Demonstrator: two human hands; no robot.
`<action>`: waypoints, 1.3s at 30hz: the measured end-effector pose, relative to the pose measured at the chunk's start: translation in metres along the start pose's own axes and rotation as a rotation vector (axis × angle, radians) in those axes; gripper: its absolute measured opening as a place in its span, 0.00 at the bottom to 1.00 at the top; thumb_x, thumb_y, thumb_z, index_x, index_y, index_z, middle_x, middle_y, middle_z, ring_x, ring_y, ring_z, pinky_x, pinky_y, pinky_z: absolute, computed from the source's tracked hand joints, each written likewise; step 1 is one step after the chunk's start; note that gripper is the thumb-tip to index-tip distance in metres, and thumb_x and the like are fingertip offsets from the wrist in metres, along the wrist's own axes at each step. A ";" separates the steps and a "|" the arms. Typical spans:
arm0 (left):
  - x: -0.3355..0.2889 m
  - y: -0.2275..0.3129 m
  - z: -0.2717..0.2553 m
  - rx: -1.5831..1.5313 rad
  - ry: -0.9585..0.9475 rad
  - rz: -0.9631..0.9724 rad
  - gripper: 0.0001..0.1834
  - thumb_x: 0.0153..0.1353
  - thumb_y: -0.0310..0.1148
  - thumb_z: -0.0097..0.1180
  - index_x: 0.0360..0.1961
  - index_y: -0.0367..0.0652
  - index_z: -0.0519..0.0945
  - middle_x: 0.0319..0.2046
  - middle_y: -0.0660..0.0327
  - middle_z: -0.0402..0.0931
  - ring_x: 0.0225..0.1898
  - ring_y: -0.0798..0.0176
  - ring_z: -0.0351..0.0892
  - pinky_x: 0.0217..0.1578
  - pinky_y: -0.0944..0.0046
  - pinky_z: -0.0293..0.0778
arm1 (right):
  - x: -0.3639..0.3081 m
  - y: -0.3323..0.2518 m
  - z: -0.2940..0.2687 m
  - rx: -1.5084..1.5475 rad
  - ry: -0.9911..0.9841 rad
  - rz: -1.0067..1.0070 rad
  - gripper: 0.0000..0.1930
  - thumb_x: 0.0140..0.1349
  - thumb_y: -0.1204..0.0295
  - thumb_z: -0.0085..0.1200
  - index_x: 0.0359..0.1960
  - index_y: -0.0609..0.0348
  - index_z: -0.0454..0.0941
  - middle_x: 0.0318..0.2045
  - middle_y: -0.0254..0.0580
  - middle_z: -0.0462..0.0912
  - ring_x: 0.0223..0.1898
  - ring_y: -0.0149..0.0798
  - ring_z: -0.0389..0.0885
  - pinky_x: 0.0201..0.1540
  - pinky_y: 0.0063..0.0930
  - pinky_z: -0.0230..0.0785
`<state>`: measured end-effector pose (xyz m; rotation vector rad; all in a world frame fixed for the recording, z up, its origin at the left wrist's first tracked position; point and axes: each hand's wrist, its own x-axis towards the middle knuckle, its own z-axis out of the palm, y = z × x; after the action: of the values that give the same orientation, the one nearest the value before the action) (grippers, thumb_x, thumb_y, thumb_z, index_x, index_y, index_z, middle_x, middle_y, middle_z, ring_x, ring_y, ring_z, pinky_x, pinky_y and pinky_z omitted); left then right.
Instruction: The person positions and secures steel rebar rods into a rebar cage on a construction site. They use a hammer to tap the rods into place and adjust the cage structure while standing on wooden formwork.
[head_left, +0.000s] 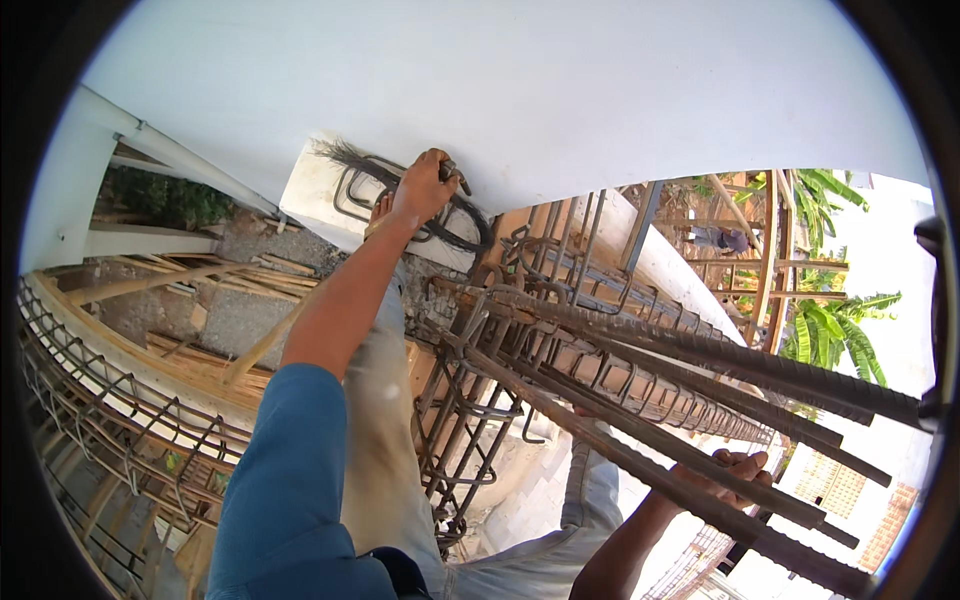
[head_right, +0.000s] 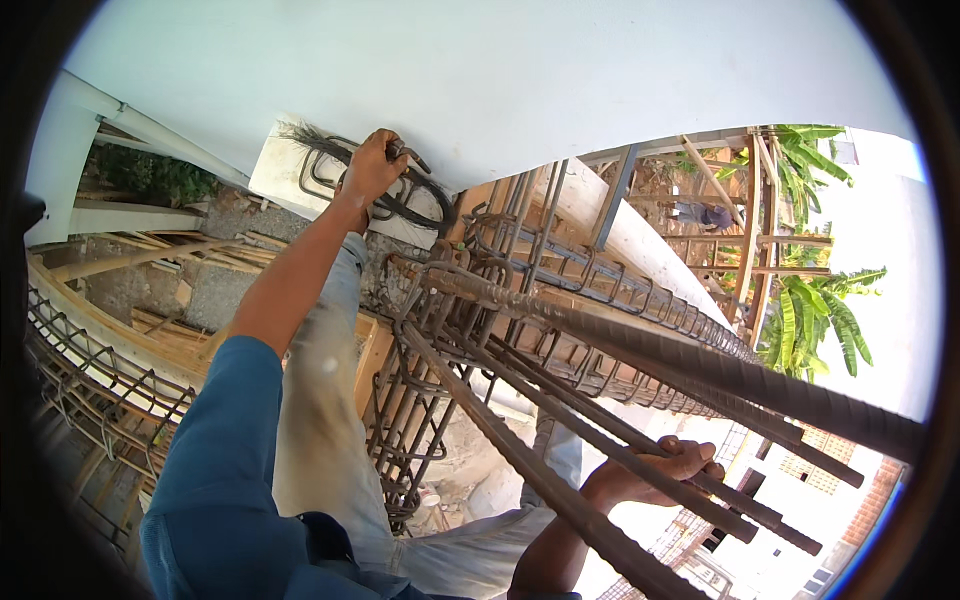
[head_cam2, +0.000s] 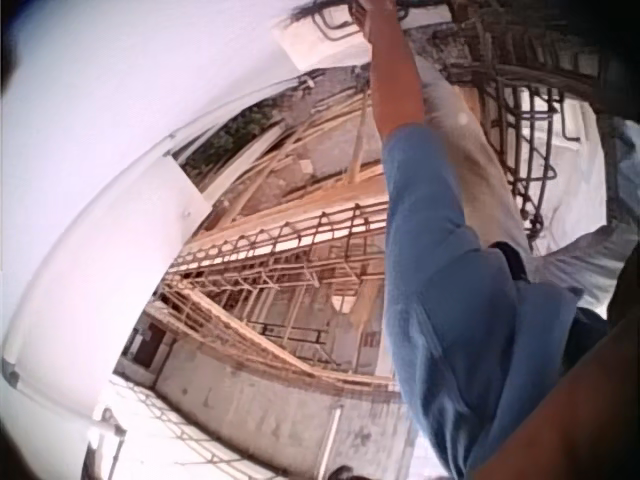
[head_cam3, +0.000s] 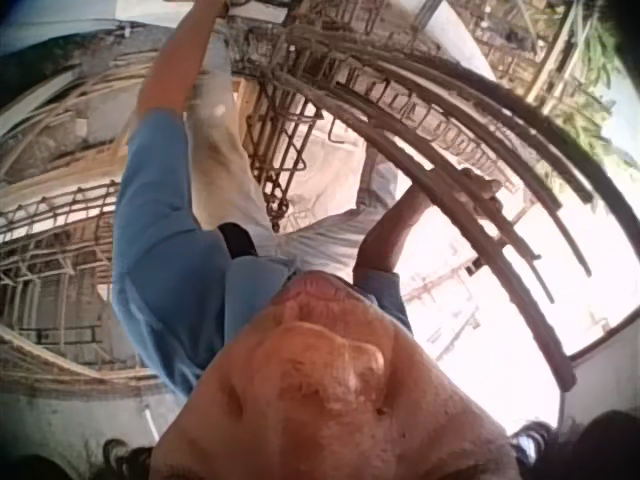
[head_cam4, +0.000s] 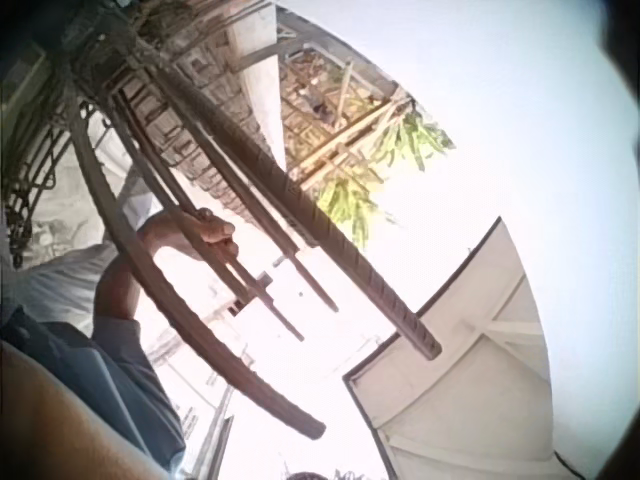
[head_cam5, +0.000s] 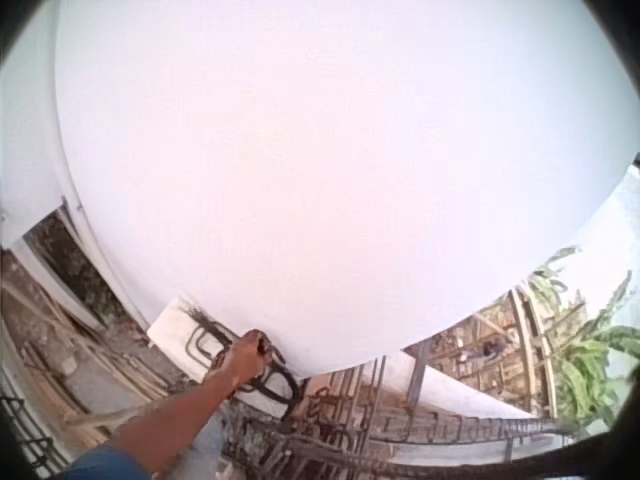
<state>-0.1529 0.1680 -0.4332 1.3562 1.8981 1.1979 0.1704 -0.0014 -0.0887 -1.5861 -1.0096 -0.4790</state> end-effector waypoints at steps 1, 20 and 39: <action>-0.008 0.016 -0.011 0.009 0.027 0.055 0.21 0.52 0.36 0.64 0.43 0.35 0.74 0.41 0.46 0.76 0.43 0.44 0.78 0.45 0.51 0.74 | -0.001 0.003 0.000 -0.010 -0.054 -0.034 0.12 0.68 0.64 0.49 0.37 0.58 0.62 0.20 0.30 0.60 0.21 0.23 0.61 0.22 0.17 0.54; -0.328 0.365 -0.195 -0.440 -0.439 -0.014 0.16 0.54 0.24 0.66 0.41 0.31 0.74 0.33 0.59 0.75 0.32 0.71 0.75 0.31 0.67 0.82 | -0.129 0.019 -0.220 0.365 -1.283 0.191 0.43 0.56 0.52 0.62 0.67 0.61 0.55 0.61 0.60 0.62 0.61 0.58 0.65 0.59 0.48 0.62; -0.466 0.139 0.143 -0.131 -0.749 -0.835 0.28 0.54 0.57 0.63 0.26 0.39 0.74 0.21 0.61 0.72 0.21 0.63 0.71 0.27 0.58 0.71 | -0.264 0.239 -0.186 -0.452 -1.277 0.773 0.17 0.52 0.63 0.57 0.37 0.63 0.71 0.27 0.59 0.81 0.33 0.60 0.82 0.36 0.51 0.72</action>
<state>0.1989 -0.1964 -0.4186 0.6449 1.5101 0.3102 0.2583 -0.2665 -0.3783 -2.5639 -1.0537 1.0509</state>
